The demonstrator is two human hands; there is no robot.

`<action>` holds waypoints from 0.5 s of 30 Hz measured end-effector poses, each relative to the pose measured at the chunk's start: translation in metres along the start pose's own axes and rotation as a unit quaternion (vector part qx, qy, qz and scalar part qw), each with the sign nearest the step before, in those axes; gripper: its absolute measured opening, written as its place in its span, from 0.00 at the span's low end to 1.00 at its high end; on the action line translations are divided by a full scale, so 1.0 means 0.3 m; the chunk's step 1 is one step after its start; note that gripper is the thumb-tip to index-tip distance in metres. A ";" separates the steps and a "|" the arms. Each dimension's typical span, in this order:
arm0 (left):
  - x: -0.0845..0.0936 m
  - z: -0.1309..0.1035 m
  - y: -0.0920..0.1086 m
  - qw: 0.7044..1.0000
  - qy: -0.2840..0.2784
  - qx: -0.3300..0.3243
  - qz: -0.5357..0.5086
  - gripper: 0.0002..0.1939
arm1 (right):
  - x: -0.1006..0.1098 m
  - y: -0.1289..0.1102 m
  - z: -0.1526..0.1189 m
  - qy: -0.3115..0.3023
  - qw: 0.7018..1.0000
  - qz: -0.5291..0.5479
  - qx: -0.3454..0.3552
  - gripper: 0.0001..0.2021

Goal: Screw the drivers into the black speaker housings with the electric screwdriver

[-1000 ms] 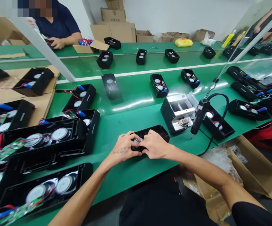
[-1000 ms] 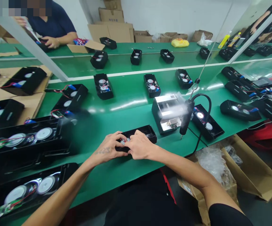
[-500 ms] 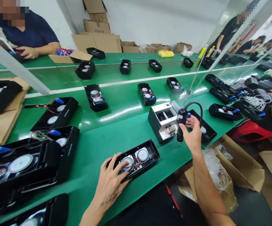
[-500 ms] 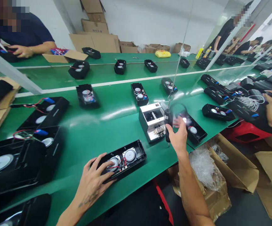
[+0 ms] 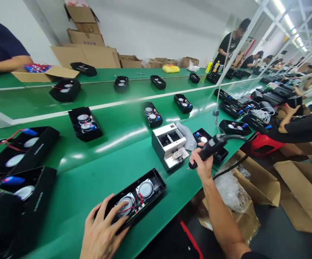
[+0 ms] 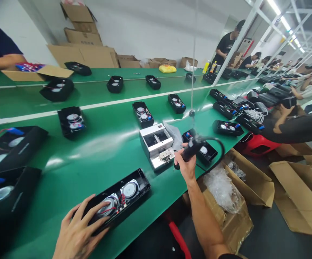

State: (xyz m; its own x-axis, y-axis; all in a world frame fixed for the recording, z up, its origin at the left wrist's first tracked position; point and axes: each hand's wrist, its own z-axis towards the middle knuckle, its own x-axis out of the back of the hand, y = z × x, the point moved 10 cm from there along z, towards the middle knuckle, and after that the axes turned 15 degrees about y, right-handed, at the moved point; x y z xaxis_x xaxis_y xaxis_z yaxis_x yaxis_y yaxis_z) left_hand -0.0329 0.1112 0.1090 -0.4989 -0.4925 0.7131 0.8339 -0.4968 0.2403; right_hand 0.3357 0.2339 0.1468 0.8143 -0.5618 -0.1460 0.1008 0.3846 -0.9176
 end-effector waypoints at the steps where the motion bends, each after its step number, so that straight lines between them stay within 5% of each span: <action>1: -0.003 0.010 0.002 1.000 0.004 -0.013 0.010 0.11 | -0.016 -0.036 0.022 0.013 1.000 0.023 0.009 0.17; 7: -0.039 0.035 -0.004 0.994 -0.012 -0.096 0.046 0.09 | -0.188 -0.139 0.068 -0.006 0.998 0.034 0.054 0.16; 12: -0.041 0.042 -0.004 0.996 -0.010 -0.076 0.040 0.09 | -0.214 -0.084 0.030 -0.059 0.997 -0.043 0.011 0.16; 15: -0.045 0.057 0.013 0.999 -0.008 -0.042 0.031 0.09 | -0.236 -0.094 -0.067 -0.126 0.991 0.007 -0.048 0.20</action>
State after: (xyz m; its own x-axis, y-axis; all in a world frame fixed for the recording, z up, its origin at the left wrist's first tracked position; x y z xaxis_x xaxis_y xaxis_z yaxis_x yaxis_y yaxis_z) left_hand -0.0189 0.1282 0.1116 -0.4424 -0.5138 0.7350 0.8405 -0.5233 0.1401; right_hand 0.2638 0.2482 0.1755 0.9332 -0.3521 -0.0723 0.0442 0.3120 -0.9490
